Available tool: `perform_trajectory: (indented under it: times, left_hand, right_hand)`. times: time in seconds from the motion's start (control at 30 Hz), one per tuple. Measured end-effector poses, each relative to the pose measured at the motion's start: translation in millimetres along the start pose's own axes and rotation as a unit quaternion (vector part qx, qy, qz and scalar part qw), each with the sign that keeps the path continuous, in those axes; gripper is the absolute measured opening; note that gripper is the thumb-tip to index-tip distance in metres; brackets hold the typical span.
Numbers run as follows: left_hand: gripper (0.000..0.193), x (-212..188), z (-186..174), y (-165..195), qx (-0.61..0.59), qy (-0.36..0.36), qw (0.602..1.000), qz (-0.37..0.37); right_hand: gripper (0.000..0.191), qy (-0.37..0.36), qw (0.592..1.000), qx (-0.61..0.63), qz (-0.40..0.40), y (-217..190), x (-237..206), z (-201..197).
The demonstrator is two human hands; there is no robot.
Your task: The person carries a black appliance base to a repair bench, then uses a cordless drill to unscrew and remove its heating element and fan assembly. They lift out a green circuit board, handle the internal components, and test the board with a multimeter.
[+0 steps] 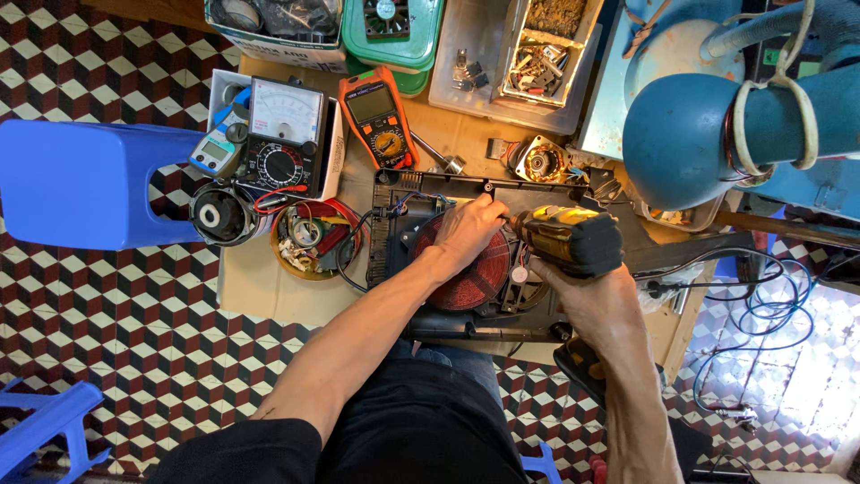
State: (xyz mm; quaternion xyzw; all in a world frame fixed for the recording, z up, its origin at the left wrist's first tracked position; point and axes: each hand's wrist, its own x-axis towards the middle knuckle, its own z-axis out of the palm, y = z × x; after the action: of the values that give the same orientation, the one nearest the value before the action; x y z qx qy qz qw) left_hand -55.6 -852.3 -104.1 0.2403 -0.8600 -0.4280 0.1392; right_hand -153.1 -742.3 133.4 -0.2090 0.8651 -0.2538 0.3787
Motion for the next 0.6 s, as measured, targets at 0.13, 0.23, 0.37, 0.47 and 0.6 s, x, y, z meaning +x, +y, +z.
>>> perform_trajectory:
  times: [0.13, 0.23, 0.37, 0.47, 0.6]
  left_hand:
    - [0.009, 0.6, -1.6, 3.0, 0.018, -0.005, 0.999, 0.032]
    - [0.007, -1.3, -4.8, 7.4, 0.041, -0.025, 0.999, 0.016]
    - [0.009, -4.5, -10.1, 10.6, 0.036, 0.003, 0.998, 0.045]
    - [0.008, -5.4, -11.9, 11.1, 0.04, 0.011, 0.998, 0.054]
    - [0.006, -6.4, -11.5, 9.7, 0.048, 0.019, 0.996, 0.076]
  right_hand:
    - [0.037, -0.005, 0.99, -0.064, 0.123, 5.5, -1.8, 0.8]
    - [0.04, 0.024, 0.999, -0.022, -0.017, 10.4, -3.0, 0.7]
    - [0.042, 0.038, 0.999, -0.01, -0.014, 12.9, -6.5, 0.8]
    - [0.043, 0.041, 0.998, -0.021, 0.038, 10.7, -9.8, 2.4]
    - [0.045, 0.062, 0.995, -0.021, 0.069, 9.5, -21.8, 0.4]
